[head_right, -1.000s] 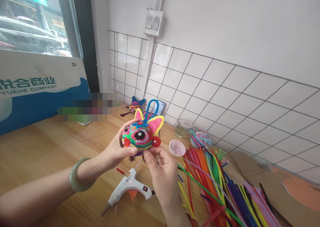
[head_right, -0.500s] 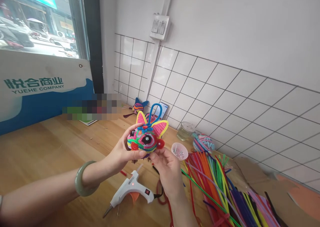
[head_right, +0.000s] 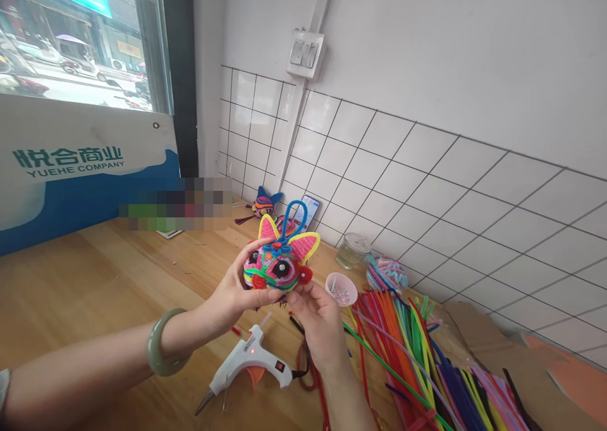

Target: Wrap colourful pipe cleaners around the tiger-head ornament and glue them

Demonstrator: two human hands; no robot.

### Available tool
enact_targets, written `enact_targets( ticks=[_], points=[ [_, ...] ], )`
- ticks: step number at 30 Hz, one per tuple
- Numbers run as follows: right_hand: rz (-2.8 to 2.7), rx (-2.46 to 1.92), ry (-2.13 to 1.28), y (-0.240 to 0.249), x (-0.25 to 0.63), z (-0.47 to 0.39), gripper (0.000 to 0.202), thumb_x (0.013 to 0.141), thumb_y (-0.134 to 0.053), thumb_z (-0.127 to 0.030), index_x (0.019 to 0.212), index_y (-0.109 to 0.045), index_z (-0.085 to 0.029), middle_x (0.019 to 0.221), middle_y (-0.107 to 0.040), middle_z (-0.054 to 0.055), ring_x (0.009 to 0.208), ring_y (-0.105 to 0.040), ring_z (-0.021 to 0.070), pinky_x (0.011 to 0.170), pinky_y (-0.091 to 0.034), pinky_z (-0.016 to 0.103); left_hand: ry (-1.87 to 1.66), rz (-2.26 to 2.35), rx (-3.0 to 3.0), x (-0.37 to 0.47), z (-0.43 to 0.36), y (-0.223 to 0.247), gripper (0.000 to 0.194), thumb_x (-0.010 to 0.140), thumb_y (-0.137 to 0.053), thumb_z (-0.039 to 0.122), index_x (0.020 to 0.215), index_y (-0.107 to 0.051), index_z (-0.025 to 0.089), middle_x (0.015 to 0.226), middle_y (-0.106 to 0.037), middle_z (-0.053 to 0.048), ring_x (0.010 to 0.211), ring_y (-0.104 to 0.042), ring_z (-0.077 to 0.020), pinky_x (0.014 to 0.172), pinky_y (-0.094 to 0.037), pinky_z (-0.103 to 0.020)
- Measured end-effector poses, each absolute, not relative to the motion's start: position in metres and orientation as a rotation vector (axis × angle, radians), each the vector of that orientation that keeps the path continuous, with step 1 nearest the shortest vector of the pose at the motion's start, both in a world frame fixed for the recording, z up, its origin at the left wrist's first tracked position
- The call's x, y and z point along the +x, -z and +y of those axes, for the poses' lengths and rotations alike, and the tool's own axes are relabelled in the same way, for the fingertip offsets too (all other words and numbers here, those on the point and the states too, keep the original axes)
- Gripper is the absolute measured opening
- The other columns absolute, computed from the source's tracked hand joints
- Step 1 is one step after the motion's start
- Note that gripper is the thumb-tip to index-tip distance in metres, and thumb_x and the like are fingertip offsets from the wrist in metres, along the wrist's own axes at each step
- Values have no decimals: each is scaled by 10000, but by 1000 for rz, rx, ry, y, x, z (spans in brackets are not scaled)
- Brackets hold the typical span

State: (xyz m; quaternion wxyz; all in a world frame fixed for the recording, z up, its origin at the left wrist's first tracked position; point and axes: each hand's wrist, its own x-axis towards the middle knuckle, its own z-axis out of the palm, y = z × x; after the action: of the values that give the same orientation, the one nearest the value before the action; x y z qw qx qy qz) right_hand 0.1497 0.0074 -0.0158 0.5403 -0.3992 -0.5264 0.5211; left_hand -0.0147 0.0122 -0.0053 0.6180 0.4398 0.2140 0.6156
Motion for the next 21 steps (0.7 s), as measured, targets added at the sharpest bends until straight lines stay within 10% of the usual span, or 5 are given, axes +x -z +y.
enact_targets(
  ticks=[21],
  points=[
    [-1162,-864,-1254,15,149,12,533,670,-872,-354,1120,-598,-270,1100,-721,53,1021,-671,227,849,-542,354,-1521,560,1177,-12,8,8,814,593,-891,244,1319,-525,265,1229,-636,-81,1079,-646,-278,917,-546,-378]
  ],
)
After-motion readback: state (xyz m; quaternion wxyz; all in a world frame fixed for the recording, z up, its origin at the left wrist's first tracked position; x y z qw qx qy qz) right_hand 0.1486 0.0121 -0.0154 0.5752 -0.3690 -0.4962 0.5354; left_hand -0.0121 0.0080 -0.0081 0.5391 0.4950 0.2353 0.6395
